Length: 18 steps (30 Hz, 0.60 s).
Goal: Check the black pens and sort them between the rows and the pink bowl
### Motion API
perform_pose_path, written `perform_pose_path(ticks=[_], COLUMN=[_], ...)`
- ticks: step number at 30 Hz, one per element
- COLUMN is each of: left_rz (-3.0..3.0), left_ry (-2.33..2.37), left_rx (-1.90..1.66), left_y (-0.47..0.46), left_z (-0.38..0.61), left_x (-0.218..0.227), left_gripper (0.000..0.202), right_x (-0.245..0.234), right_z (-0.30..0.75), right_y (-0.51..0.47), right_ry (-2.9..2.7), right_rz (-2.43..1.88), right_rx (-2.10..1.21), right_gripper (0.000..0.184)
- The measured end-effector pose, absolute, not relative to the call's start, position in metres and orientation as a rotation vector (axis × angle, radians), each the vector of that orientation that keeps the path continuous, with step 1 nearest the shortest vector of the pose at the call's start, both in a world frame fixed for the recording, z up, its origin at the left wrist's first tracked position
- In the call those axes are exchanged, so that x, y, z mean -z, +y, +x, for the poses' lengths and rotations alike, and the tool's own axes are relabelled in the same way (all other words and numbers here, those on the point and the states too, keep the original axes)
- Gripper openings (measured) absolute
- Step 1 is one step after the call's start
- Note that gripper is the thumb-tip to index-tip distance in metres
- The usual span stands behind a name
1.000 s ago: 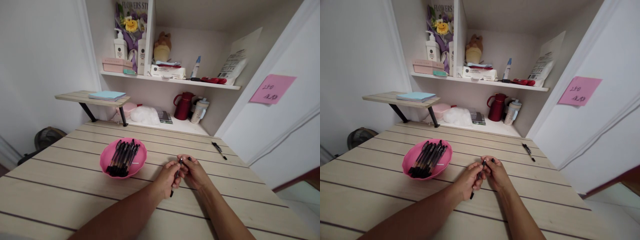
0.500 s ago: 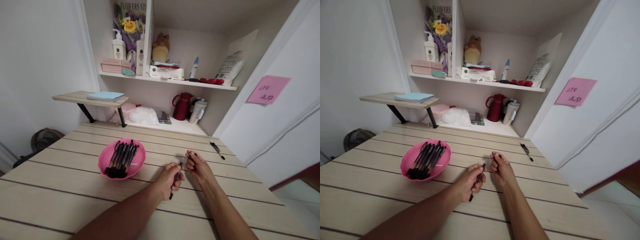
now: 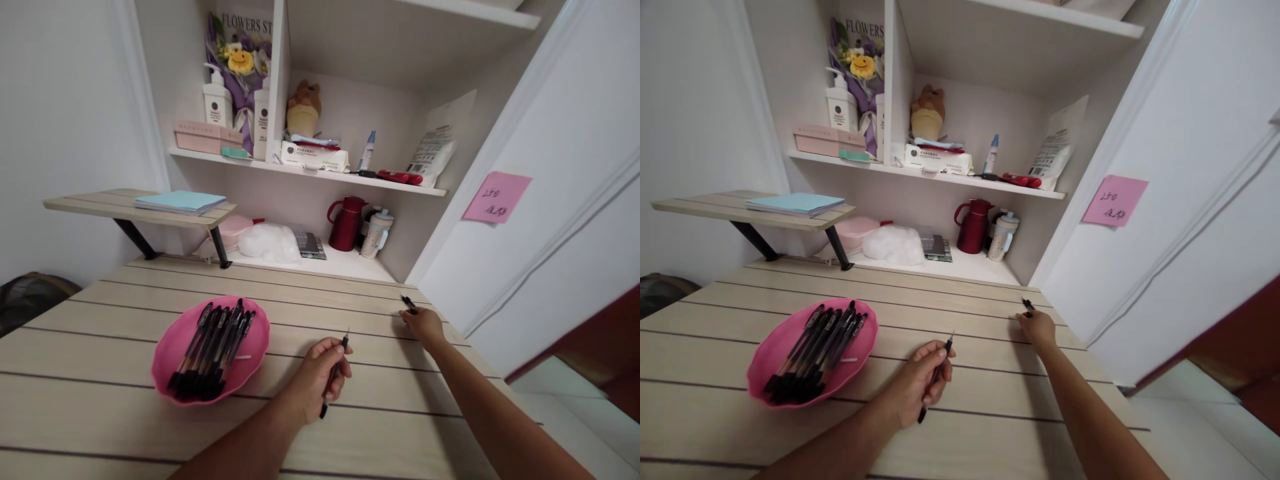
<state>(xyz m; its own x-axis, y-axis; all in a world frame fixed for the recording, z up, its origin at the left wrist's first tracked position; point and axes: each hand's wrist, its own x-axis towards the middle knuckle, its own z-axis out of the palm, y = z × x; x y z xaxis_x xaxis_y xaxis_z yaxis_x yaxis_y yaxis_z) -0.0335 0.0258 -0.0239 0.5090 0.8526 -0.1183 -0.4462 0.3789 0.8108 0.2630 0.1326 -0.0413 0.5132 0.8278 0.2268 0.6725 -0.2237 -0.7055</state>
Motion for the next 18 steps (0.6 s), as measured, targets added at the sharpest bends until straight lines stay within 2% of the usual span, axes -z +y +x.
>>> perform_pose_path(ticks=[4, 8, 18], left_rz=[0.804, 0.811, 0.818], left_ry=[0.594, 0.59, 0.602], left_rx=[-0.918, -0.912, -0.862], left_y=[0.03, 0.029, 0.032], left_z=[-0.03, -0.028, -0.026], left_x=[0.027, 0.029, 0.031], left_gripper=[0.023, 0.022, 0.022], right_x=[0.041, 0.045, 0.053], right_z=[0.28, 0.278, 0.268], right_y=[0.149, 0.165, 0.19], right_ry=[-1.343, -1.405, -1.471], right_rz=[-2.165, -2.295, -2.417], right_rx=[-0.098, -0.008, 0.061], right_gripper=[0.015, 0.022, 0.03])
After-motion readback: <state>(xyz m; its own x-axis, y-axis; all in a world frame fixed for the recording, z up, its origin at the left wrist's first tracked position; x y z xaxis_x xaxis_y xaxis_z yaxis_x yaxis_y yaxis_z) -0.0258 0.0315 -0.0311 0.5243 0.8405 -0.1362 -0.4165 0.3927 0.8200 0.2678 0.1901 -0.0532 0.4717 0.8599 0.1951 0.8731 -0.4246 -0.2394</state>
